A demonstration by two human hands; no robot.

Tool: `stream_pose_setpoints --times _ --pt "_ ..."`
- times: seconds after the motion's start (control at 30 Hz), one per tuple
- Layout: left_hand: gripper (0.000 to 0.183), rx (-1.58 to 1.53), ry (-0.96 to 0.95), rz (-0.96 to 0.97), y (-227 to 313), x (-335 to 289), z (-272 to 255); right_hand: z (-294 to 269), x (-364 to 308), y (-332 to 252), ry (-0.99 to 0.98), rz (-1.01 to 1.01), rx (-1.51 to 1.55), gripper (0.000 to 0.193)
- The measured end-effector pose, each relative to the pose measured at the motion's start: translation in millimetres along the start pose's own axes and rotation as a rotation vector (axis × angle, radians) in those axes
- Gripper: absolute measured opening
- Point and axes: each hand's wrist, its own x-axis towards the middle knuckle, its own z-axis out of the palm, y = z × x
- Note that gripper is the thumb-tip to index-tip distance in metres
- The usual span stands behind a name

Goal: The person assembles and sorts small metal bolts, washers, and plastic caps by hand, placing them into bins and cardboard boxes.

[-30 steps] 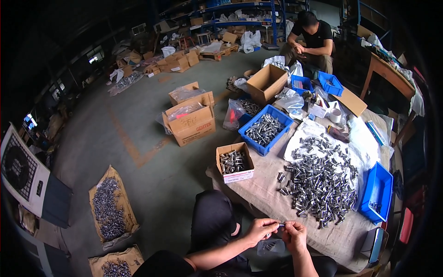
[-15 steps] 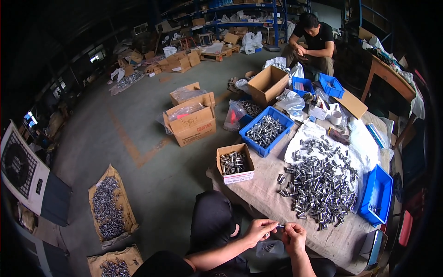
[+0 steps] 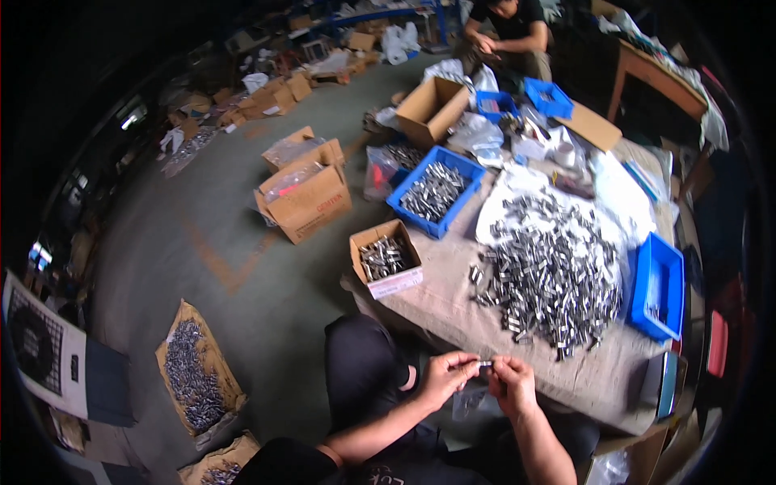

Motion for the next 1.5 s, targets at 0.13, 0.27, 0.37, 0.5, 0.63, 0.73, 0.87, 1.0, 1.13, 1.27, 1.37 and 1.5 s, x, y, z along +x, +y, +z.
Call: stream_pose_setpoints --times 0.13,0.27,0.37,0.5,0.63,0.73,0.87,1.0,1.13,1.27,1.37,1.5 --pt "0.025 0.031 0.042 0.056 25 -3 6 6 3 -4 -0.022 -0.035 -0.095 0.014" --pt "0.027 -0.095 -0.023 0.064 35 -2 4 12 -3 -12 -0.063 -0.105 -0.056 0.014" --pt "0.030 -0.070 -0.073 0.106 37 0 9 4 -8 -13 -0.075 -0.130 -0.063 0.018" --pt "0.027 0.007 -0.068 0.153 33 -7 10 3 -16 -11 -0.101 -0.181 -0.122 0.019" --pt "0.029 0.079 -0.052 0.182 34 -13 12 5 -20 -10 -0.085 -0.198 -0.115 0.019" --pt "0.028 0.137 -0.061 0.244 36 -14 13 5 -21 -12 -0.082 -0.139 -0.074 0.019" --pt "0.027 0.175 -0.067 0.223 39 -12 13 5 -19 -6 -0.079 -0.303 -0.146 0.019" --pt "0.025 0.075 -0.080 0.122 37 -9 10 5 -21 -8 -0.093 -0.436 -0.323 0.018" --pt "0.025 0.112 -0.060 0.164 41 -11 13 3 -20 -6 -0.097 -0.327 -0.234 0.018" --pt "0.027 0.233 -0.094 0.327 42 -10 13 5 -21 -12 -0.076 -0.151 -0.105 0.018" --pt "0.028 0.249 -0.096 0.339 44 -11 16 4 -20 -10 -0.081 -0.163 -0.081 0.019" --pt "0.027 0.156 -0.127 0.166 39 -10 9 3 -20 -5 -0.080 -0.308 -0.168 0.019"
